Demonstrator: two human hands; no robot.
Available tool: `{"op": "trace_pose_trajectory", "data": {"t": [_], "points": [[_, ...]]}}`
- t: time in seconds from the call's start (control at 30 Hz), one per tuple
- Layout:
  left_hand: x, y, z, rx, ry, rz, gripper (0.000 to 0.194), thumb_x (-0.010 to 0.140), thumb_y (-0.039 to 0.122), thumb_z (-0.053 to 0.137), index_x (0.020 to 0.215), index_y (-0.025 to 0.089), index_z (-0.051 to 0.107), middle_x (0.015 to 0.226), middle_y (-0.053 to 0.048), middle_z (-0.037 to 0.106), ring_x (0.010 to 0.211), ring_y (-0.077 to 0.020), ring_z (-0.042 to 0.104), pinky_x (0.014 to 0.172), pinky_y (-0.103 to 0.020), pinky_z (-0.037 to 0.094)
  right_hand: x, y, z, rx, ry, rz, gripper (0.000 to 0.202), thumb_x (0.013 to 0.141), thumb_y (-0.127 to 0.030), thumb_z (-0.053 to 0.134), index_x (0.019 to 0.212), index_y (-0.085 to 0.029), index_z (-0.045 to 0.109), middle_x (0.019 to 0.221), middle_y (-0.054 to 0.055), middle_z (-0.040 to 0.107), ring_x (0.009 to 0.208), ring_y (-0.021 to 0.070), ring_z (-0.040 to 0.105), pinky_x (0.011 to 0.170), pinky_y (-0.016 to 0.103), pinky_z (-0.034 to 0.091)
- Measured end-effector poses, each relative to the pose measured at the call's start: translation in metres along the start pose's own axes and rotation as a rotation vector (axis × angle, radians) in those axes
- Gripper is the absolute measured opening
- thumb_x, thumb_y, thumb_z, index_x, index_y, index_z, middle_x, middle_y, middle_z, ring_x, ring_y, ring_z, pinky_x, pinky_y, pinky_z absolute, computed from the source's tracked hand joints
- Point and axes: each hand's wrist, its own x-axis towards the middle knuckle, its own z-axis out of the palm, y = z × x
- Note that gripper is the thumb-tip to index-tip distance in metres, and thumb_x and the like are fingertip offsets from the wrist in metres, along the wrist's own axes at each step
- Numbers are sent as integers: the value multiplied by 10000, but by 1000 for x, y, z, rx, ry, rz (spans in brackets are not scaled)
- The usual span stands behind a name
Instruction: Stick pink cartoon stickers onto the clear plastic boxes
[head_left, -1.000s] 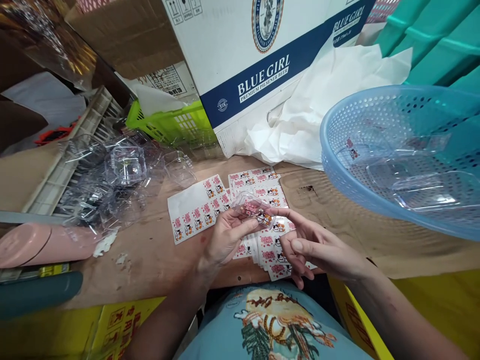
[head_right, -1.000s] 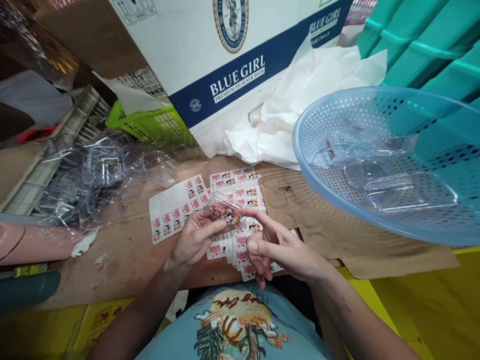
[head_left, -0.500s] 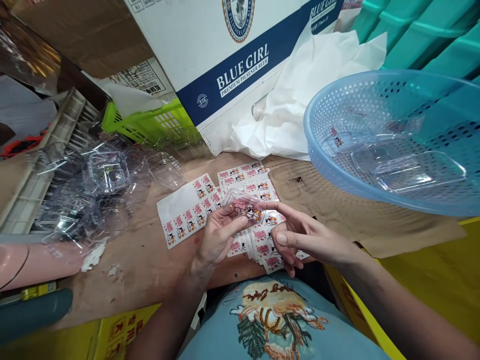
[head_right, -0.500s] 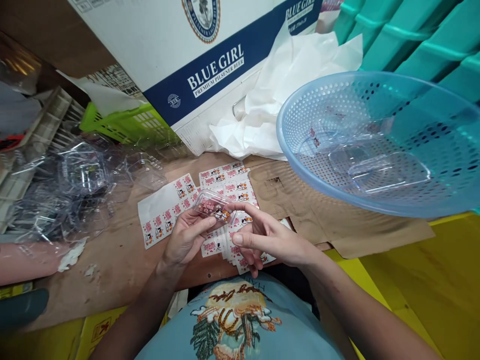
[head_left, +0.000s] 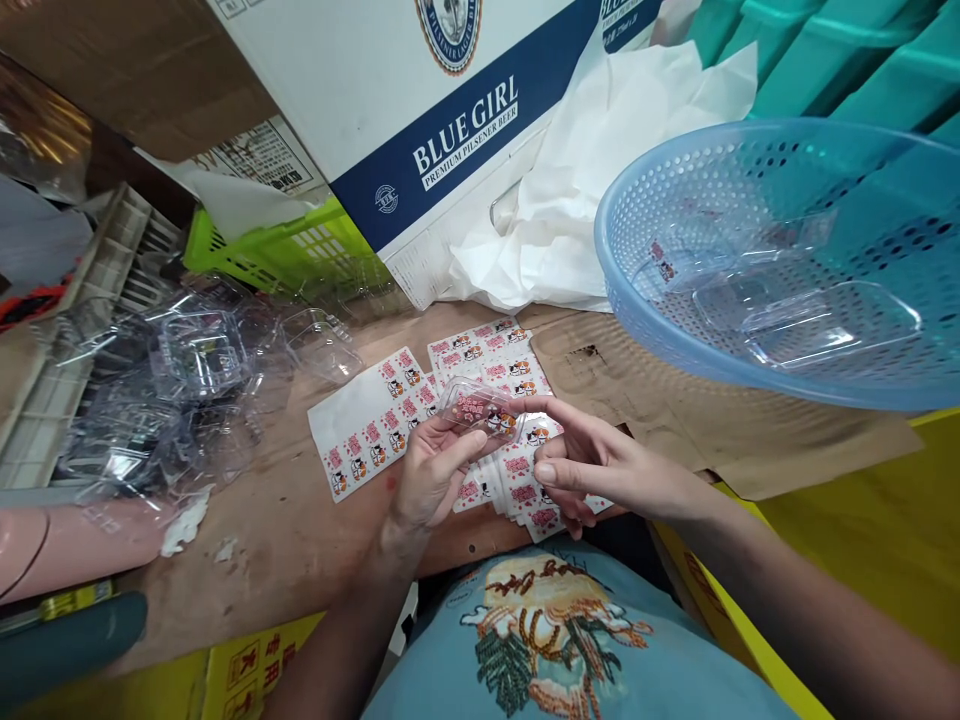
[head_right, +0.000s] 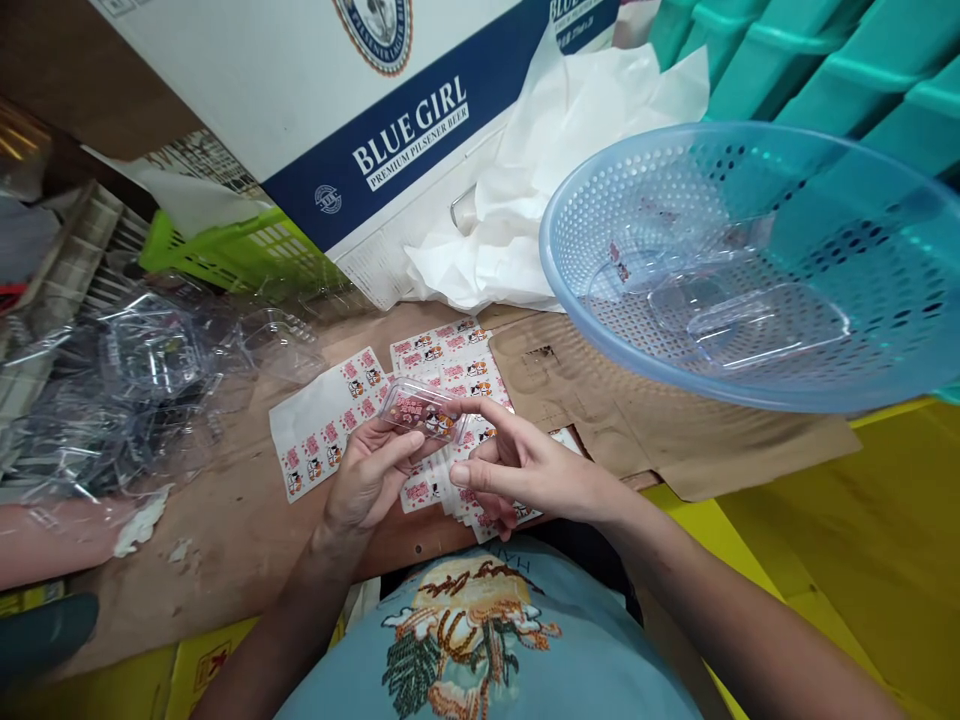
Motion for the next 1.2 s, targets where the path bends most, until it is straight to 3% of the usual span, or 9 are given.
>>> {"op": "trace_pose_trajectory", "data": {"t": [0.33, 0.63, 0.73, 0.83, 0.97, 1.03, 1.1, 1.2], "points": [[4, -6, 3, -65, 141, 1, 134, 788, 292, 784, 857, 178, 762, 937, -32, 787, 900, -195, 739, 972, -446, 567, -1, 1, 5, -137, 71, -12, 756, 911, -369, 683, 1523, -228, 263, 642, -83, 512, 509, 73, 502, 455, 173, 448], [3, -10, 4, -76, 134, 52, 96, 799, 278, 777, 844, 194, 770, 949, -4, 783, 893, -170, 734, 1009, -447, 546, -5, 6, 14, -487, 186, -67, 737, 947, -342, 624, 1560, -248, 225, 621, -78, 468, 558, 105, 456, 501, 208, 346], [3, -11, 6, -71, 147, 68, 101, 797, 284, 776, 840, 193, 771, 954, -14, 785, 955, -199, 732, 1001, -454, 549, -6, 13, 17, -664, 237, -107, 807, 948, -340, 609, 1593, -230, 137, 633, -63, 505, 566, 120, 465, 527, 229, 351], [4, -12, 7, -71, 152, 78, 111, 789, 290, 781, 835, 190, 771, 965, -25, 787, 999, -222, 726, 991, -457, 554, -4, 24, 23, -936, 368, -166, 871, 960, -307, 551, 1604, -165, -18, 639, -31, 574, 546, 147, 493, 552, 264, 368], [5, -11, 6, -69, 141, 76, 132, 787, 297, 781, 858, 186, 772, 983, -40, 788, 992, -222, 729, 972, -435, 563, 0, 38, 27, -1376, 488, -223, 691, 1002, -289, 426, 1605, -147, 121, 663, 61, 655, 543, 193, 540, 568, 304, 403], [4, -12, 8, -88, 148, 75, 135, 776, 299, 790, 851, 188, 768, 973, -38, 790, 952, -213, 736, 947, -424, 575, 2, 39, 24, -1486, 544, -245, 642, 1015, -332, 421, 1595, -165, 203, 751, 106, 693, 621, 227, 600, 610, 331, 455], [1, -12, 16, -115, 125, 41, 139, 769, 298, 798, 856, 194, 766, 950, -29, 791, 879, -199, 743, 891, -407, 596, 3, 32, 21, -1486, 624, -334, 708, 995, -412, 488, 1596, -173, 200, 996, 166, 701, 860, 297, 647, 753, 410, 512], [-4, -8, 29, -59, -42, -12, 199, 821, 377, 745, 867, 185, 770, 894, -51, 788, 780, -198, 741, 792, -377, 614, -2, 10, 18, -1356, 583, -518, 764, 956, -441, 569, 1594, -250, 195, 1317, 165, 571, 1164, 336, 564, 953, 492, 491]]}}
